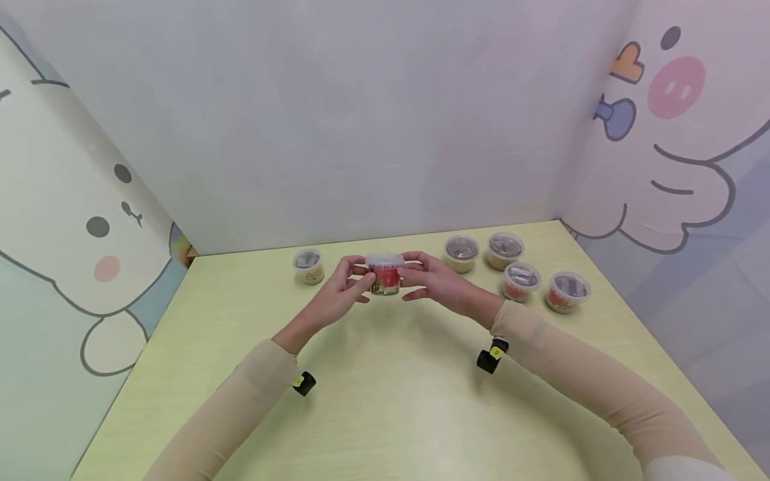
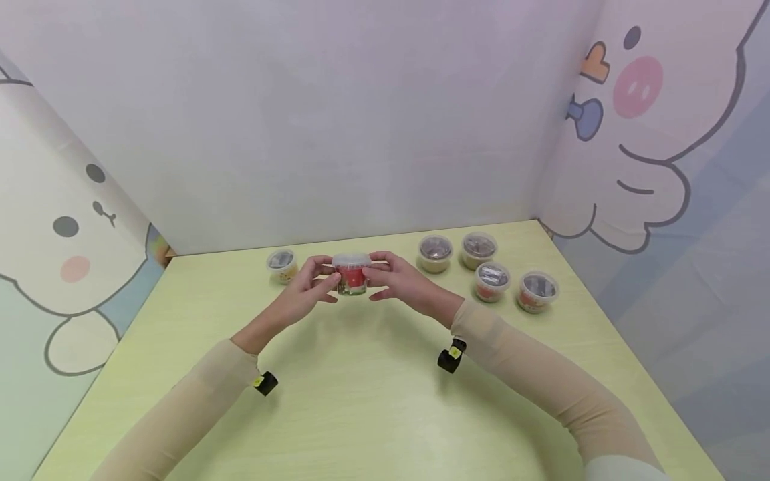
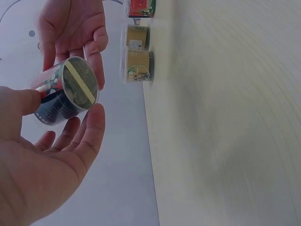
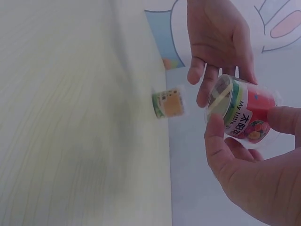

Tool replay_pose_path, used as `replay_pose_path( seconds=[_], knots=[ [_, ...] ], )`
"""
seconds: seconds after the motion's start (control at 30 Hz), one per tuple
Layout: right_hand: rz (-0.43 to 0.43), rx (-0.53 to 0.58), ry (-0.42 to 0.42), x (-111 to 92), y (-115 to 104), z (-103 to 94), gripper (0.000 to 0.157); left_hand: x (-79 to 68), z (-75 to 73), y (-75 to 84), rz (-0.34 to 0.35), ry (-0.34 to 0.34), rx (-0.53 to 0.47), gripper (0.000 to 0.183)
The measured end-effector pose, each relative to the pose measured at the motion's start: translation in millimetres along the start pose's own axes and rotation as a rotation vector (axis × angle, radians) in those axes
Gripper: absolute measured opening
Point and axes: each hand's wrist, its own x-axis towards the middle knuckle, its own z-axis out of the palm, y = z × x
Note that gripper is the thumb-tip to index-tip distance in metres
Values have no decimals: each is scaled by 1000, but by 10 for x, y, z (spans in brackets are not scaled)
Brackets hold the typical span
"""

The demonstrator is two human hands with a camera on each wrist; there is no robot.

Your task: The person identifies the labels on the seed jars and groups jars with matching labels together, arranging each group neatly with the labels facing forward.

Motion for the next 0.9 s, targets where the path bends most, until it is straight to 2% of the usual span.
replay_pose_path(
  seconds=[0.3,0.47,0.7,0.9],
  knots=[
    [12,5,-32,-6,3,-10,65,26,16,-2,-14,6,-21,55],
    [2,13,-34,-25,-2,13,69,35,32,18,-53,-22,-34,61],
    [14,50,-19,-23,-3,27,64,45,55,36,-84,-43,-28,66],
    [12,49,-24,-18,5,12,63,51,52,36,-68,-56,-10,62]
  ],
)
